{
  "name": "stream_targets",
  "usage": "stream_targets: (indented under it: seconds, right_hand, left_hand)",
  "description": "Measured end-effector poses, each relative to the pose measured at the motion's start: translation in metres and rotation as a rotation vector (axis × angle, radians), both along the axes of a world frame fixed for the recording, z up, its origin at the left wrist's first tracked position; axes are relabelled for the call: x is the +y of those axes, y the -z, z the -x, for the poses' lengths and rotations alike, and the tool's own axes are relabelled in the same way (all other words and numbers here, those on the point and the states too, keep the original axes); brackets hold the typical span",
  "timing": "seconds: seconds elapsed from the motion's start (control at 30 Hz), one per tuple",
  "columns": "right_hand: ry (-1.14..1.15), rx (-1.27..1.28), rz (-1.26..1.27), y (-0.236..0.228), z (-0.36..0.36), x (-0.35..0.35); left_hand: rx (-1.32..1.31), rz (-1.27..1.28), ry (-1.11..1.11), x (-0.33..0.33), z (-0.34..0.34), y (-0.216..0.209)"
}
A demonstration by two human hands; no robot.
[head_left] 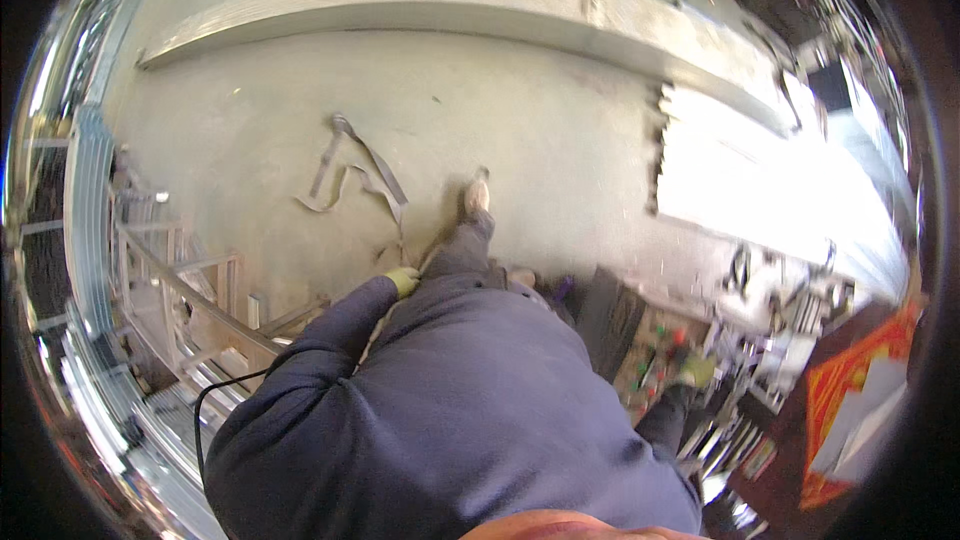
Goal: The person repeatedly measures a large corrugated metal sheet with a tape measure, repositioning it multiple times on a metal frame. They also briefly operate a nearby control panel with buttons.
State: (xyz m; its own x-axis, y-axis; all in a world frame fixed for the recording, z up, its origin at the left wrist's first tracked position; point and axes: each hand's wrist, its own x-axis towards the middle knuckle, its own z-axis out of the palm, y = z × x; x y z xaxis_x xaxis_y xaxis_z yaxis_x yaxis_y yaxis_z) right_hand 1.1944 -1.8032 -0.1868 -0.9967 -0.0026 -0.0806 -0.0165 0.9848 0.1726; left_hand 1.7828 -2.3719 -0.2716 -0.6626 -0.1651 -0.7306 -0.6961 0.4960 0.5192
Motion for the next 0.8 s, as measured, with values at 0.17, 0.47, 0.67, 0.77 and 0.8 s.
stream_targets:
  seconds: [0.17,0.47,0.67,0.77,0.8]
  right_hand:
    - [-0.28,0.09,0.27,-0.022,0.032,-0.1]
    - [-0.663,-0.588,0.063,0.056,0.015,-0.513]
    - [-0.792,-0.662,0.625,0.06,-0.007,-0.808]
    - [-0.98,-0.738,0.804,0.056,-0.027,-0.968]
    - [-1.089,-0.614,0.707,0.055,-0.038,-1.025]
  left_hand:
    - [0.025,0.012,-0.057,-0.086,0.031,0.046]
    - [0.265,0.298,-0.673,-0.303,0.05,-0.098]
    - [0.55,0.327,-1.059,-0.366,0.015,-0.178]
    - [0.473,0.422,-1.124,-0.39,-0.032,-0.15]
    - [0.376,0.345,-1.186,-0.398,-0.055,-0.13]
